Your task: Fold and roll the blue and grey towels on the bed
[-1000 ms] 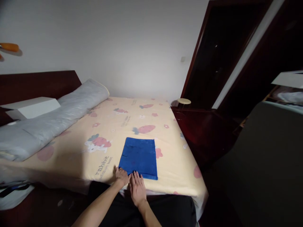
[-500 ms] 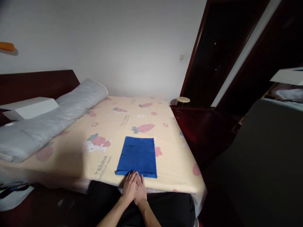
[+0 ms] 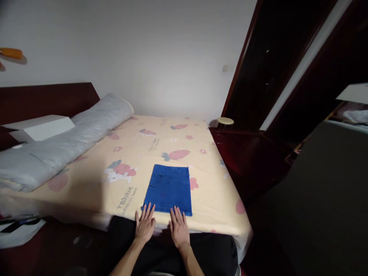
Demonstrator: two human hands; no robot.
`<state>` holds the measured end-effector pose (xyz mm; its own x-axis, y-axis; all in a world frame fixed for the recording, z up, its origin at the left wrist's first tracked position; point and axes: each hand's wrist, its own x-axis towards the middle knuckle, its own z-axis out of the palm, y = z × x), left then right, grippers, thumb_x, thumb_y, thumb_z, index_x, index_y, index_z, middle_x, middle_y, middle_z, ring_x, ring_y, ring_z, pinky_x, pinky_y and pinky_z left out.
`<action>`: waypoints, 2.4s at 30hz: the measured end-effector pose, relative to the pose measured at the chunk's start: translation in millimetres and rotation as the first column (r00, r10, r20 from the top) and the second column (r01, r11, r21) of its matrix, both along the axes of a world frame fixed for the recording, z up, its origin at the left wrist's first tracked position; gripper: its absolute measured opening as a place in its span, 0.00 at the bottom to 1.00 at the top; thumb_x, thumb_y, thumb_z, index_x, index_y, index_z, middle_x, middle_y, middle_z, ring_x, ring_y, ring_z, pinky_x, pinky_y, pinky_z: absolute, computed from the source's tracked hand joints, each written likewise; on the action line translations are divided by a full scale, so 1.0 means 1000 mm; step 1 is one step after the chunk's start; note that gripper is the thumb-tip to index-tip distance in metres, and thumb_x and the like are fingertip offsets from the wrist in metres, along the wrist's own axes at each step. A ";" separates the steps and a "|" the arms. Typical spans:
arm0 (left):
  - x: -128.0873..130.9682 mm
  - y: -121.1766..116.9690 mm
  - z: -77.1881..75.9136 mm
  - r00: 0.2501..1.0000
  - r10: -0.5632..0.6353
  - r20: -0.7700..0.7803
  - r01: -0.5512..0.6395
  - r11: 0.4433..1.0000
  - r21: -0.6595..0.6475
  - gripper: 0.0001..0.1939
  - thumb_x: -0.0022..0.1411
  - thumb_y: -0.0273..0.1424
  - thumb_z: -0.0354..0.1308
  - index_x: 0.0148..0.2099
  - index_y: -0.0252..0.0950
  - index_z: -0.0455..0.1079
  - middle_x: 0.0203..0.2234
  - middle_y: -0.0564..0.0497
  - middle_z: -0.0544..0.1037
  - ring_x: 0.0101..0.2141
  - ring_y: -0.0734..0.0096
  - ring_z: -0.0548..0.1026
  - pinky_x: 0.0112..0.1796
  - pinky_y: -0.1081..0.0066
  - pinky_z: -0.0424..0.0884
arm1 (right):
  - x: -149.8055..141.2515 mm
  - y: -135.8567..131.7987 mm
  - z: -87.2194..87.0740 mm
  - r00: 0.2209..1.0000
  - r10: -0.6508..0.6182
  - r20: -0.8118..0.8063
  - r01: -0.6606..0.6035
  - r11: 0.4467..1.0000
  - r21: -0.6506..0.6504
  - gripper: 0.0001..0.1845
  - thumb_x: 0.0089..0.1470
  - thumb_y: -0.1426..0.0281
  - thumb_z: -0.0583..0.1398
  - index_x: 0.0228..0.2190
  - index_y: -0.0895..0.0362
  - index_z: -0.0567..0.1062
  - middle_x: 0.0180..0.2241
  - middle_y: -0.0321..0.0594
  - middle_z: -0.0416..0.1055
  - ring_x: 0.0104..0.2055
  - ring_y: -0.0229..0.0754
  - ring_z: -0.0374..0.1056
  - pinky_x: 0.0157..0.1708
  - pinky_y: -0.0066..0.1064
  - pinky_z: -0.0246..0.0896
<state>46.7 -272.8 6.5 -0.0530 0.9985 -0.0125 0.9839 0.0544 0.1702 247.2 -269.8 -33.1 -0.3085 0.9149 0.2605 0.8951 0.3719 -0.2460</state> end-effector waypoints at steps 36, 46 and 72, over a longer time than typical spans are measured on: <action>0.046 0.003 -0.001 0.906 -0.424 0.002 0.419 0.895 0.155 0.30 0.69 0.34 0.40 0.71 0.42 0.39 0.69 0.51 0.52 0.67 0.64 0.51 0.64 0.51 0.52 | 0.035 0.000 0.015 0.968 -0.238 -0.082 0.236 0.971 -0.032 0.33 0.66 0.53 0.42 0.57 0.60 0.69 0.60 0.54 0.63 0.64 0.56 0.56 0.62 0.55 0.49; 0.036 0.012 0.001 0.892 -0.451 0.023 0.449 0.892 0.039 0.29 0.68 0.32 0.40 0.70 0.43 0.45 0.66 0.51 0.59 0.66 0.66 0.54 0.65 0.57 0.48 | -0.030 0.018 0.043 0.939 0.097 -0.331 -0.122 0.991 -0.058 0.25 0.68 0.61 0.43 0.59 0.54 0.67 0.58 0.42 0.67 0.62 0.43 0.60 0.60 0.40 0.58; 0.004 0.039 0.005 0.982 -0.180 -0.048 0.186 0.971 0.153 0.32 0.64 0.21 0.38 0.70 0.31 0.46 0.67 0.43 0.53 0.67 0.62 0.48 0.66 0.49 0.44 | -0.042 0.030 0.048 0.955 0.252 -0.158 -0.266 0.961 -0.075 0.29 0.61 0.72 0.47 0.63 0.60 0.59 0.63 0.46 0.60 0.67 0.43 0.51 0.65 0.42 0.48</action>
